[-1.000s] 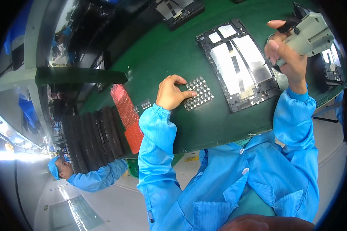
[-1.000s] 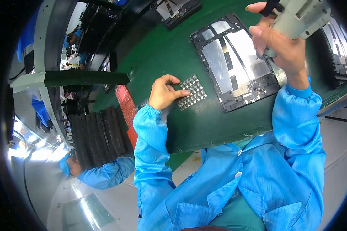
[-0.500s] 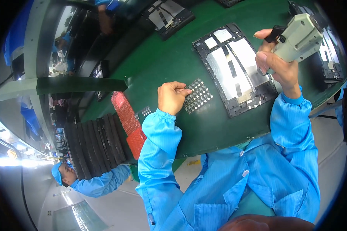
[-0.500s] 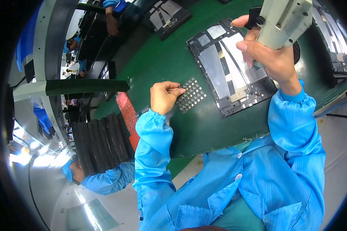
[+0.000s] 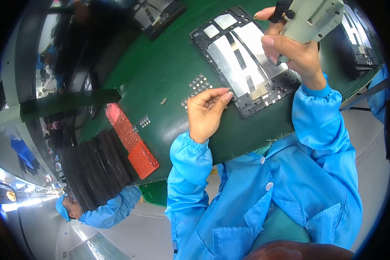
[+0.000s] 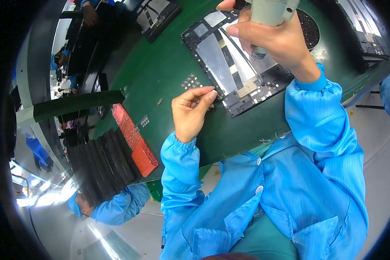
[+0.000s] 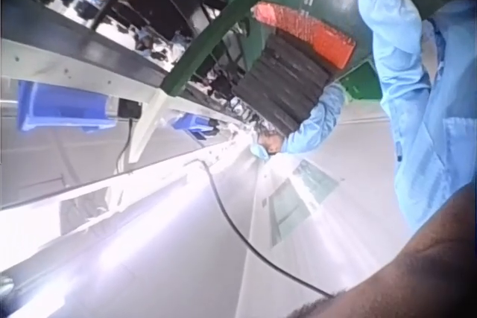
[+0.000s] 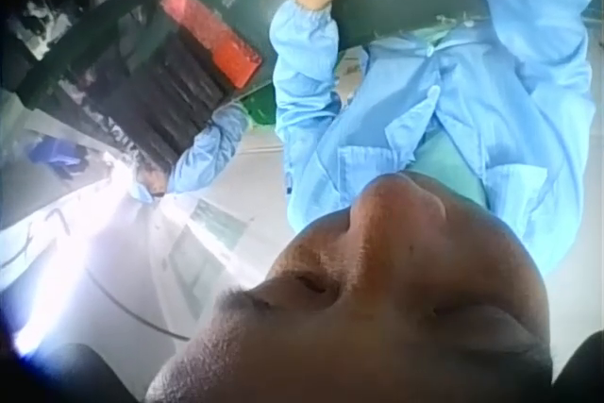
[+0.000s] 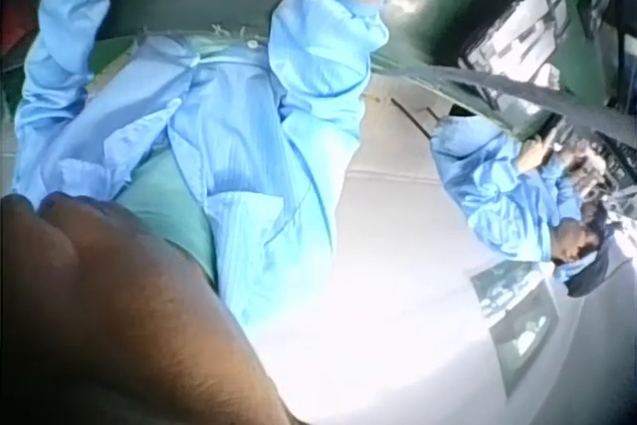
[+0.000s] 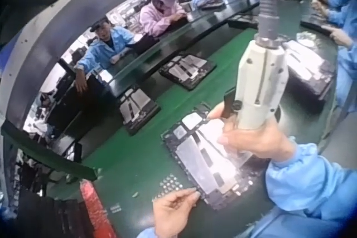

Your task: The person assembles electronic tablets by placing small camera modules onto tablet frames by hand and securing them using an electric screwdriver.

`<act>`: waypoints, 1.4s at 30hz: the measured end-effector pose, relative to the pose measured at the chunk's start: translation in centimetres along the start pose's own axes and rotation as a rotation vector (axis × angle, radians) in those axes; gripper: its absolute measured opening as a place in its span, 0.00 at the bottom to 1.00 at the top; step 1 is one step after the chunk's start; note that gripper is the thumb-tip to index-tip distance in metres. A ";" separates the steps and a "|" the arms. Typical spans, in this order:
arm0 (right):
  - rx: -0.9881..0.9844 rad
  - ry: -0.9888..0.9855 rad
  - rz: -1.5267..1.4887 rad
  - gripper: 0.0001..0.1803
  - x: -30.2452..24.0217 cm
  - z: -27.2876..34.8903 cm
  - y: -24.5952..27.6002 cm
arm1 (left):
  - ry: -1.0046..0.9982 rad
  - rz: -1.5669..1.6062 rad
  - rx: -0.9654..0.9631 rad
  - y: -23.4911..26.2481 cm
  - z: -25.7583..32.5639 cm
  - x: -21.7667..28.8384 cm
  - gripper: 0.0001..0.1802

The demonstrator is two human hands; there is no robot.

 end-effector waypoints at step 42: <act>-0.143 -0.304 -0.182 0.19 5.3 0.6 -9.5 | -0.669 -0.803 0.197 -1.0 2.3 2.9 0.13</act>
Point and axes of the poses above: each hand's wrist, its own z-axis away from the middle knuckle, its own y-axis out of the back of the hand, x = y × z, the point moved 7 cm from there along -z, towards the middle knuckle, and after that the axes turned 14 degrees about -z, right-handed, at the moved point
